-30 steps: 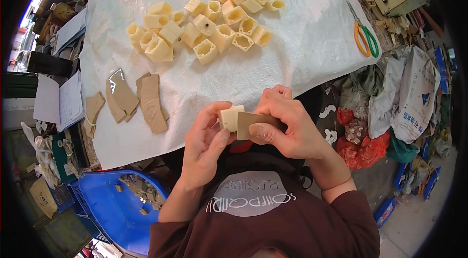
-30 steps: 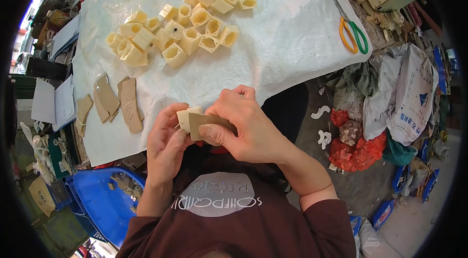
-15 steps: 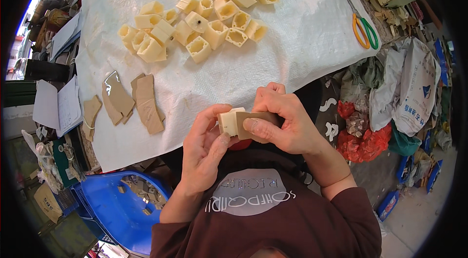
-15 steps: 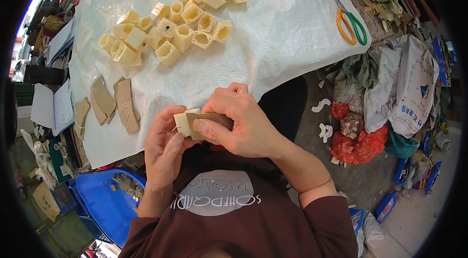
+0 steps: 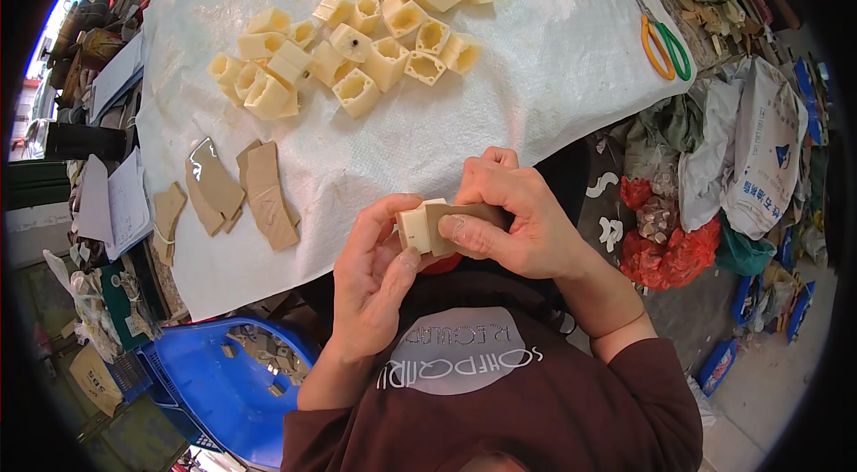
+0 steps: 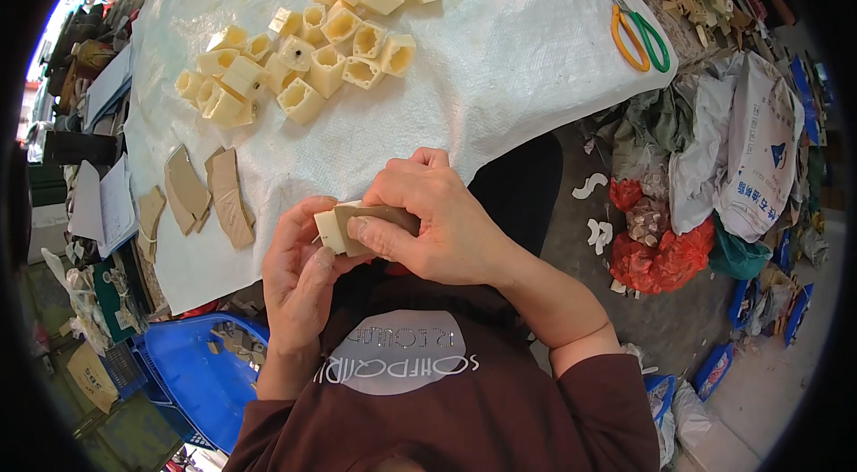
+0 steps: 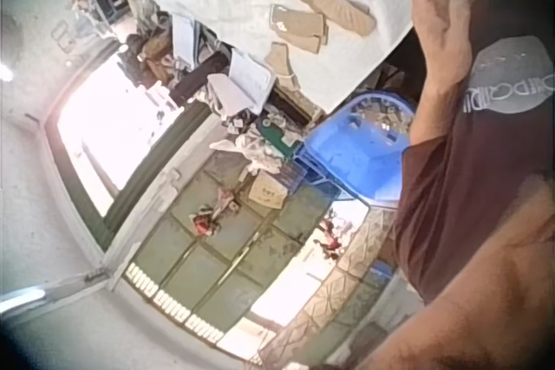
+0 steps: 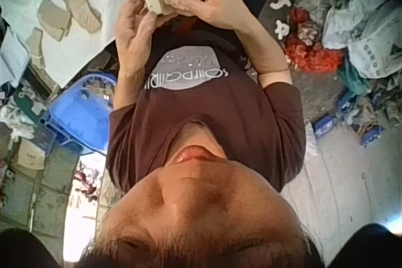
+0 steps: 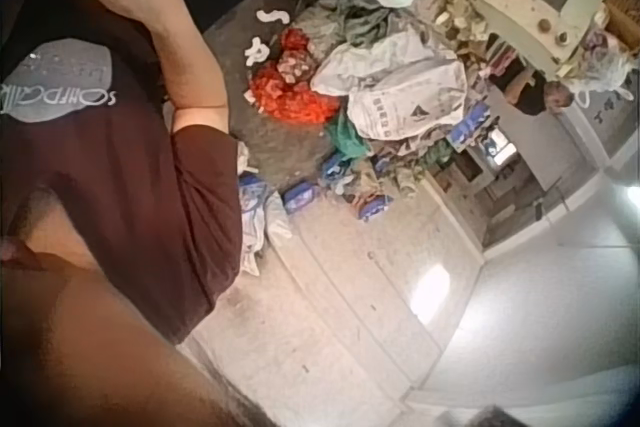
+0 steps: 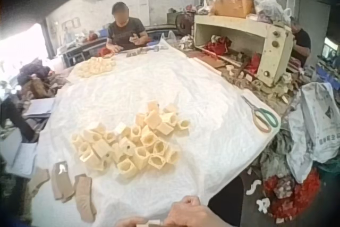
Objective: The person picks up small, hollow, off-white plastic components and wraps them with brown paper strips. They use scissors to trim the excess paper and place the finished units onto a white sheet on the table. The process is repeated for multiple items throughout the clip.
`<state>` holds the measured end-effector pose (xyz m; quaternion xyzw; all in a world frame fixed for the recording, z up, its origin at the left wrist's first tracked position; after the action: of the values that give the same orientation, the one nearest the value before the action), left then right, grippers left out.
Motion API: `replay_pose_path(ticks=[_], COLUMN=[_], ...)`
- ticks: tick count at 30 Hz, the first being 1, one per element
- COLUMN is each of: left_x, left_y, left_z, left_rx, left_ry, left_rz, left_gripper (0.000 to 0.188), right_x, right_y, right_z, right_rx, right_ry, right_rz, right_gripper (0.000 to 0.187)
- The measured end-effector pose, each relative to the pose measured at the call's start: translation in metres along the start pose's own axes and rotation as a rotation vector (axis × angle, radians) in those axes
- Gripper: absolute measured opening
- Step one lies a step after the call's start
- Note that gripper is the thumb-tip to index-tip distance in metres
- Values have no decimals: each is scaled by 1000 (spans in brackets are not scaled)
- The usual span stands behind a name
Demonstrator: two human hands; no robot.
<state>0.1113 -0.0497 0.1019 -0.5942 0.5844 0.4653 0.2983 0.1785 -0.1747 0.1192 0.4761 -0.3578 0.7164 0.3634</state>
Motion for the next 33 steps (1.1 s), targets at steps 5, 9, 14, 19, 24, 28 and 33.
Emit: replay_pose_path(ticks=[5,9,14,19,24,28,33], left_x=[-1,-4,-2,-3,5,5,1], left_y=[1,1,3,3,1,0,-5], left_z=[2,0,-4,-10,-5,-5,-3], left_rx=[-14,-10,52,76,-15,-64,-111], left_ry=[-100,-144,-138,-179,-204,-110,-17], left_rz=[-61,-95,-48,-76,-69,-42,-42], left_gripper=[36,36,39,38,35,36,33], right_x=[-1,12,6,5,7,7,5], right_y=[0,-3,-4,-5,-3,0,1], right_z=[2,5,5,5,1,-3,-7], right_rx=[-22,-202,-88,-55,-18,-5,-62], right_ry=[58,287,195,184,200,194,200], right_rz=[36,266,227,194,206,189,213], right_gripper=[15,15,14,11,15,28,42])
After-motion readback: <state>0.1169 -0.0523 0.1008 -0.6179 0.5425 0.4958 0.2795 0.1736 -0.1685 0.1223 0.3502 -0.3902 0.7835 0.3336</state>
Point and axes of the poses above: each hand's wrist, its own y-axis away from the middle knuckle, its own z-axis out of the back of the hand, x = y × z, the point moved 6 cm from there along -y, towards the middle knuckle, and after that the axes turned 11 degrees about -x, right-handed, at the moved point
